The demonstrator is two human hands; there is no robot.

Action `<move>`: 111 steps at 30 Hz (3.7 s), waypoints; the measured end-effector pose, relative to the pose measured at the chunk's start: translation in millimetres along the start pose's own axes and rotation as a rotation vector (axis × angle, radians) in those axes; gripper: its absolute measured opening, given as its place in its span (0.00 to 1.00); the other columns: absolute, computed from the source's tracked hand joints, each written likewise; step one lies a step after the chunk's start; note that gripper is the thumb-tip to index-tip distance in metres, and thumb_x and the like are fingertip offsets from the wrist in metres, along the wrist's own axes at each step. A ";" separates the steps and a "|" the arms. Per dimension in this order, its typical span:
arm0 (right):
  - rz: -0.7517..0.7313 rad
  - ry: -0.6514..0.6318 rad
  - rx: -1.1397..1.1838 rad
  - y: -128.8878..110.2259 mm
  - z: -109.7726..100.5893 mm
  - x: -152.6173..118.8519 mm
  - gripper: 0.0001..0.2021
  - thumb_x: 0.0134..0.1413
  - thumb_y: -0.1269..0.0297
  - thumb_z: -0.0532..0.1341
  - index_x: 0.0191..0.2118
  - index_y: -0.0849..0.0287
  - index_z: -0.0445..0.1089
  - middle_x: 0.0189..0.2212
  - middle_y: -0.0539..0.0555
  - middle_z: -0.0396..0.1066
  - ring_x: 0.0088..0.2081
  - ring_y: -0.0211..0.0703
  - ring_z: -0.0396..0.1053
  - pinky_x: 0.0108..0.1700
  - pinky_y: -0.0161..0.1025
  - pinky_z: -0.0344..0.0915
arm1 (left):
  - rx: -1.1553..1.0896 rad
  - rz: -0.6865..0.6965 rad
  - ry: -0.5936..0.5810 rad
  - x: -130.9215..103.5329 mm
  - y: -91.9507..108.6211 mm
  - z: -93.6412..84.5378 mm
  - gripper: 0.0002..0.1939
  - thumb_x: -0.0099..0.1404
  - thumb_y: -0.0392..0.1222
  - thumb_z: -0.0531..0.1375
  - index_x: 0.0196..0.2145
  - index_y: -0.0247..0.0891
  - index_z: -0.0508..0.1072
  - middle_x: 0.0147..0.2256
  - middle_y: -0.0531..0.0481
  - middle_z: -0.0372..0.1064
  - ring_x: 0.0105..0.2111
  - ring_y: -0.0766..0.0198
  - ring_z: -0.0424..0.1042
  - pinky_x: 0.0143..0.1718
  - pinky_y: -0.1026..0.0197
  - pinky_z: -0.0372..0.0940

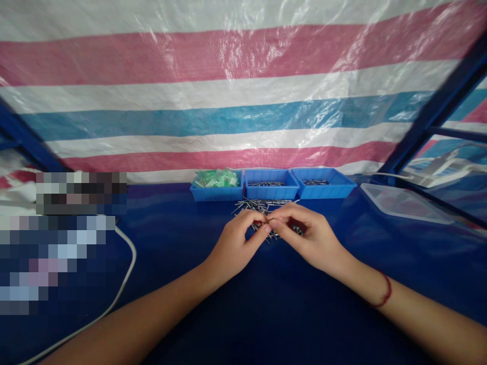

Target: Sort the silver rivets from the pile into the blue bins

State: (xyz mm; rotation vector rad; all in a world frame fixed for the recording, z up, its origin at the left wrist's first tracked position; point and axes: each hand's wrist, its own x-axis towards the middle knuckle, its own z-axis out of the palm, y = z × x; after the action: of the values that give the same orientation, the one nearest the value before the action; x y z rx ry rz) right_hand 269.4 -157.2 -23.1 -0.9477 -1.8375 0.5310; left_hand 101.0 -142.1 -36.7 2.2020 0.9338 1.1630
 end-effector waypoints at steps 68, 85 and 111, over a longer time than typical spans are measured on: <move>0.115 -0.020 -0.241 18.2 -9.0 7.2 0.10 0.55 0.63 0.54 0.34 0.60 0.72 0.22 0.50 0.71 0.22 0.36 0.64 0.26 0.34 0.61 | 0.631 0.280 -0.283 10.8 -24.9 -23.6 0.08 0.66 0.41 0.56 0.39 0.43 0.75 0.41 0.50 0.69 0.42 0.59 0.64 0.42 0.57 0.56; 0.131 -0.042 -0.195 15.9 -8.5 5.4 0.10 0.55 0.64 0.55 0.34 0.61 0.71 0.26 0.52 0.73 0.26 0.39 0.68 0.30 0.35 0.63 | 0.829 0.613 -0.359 12.0 -16.8 -23.0 0.11 0.70 0.36 0.50 0.39 0.41 0.72 0.36 0.52 0.73 0.38 0.63 0.66 0.41 0.57 0.50; 0.134 -0.059 -0.184 16.7 -8.2 5.5 0.08 0.53 0.66 0.55 0.34 0.61 0.71 0.24 0.50 0.71 0.24 0.37 0.65 0.28 0.34 0.60 | 0.758 0.418 -0.321 8.8 -17.8 -17.8 0.07 0.67 0.39 0.54 0.38 0.41 0.72 0.35 0.53 0.73 0.39 0.62 0.68 0.45 0.54 0.48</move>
State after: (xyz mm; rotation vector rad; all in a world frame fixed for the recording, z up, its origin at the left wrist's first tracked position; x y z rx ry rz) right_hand 281.7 -143.2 -28.1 -1.1964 -1.9089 0.4820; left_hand 83.4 -122.2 -34.7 3.1925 0.8871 0.6076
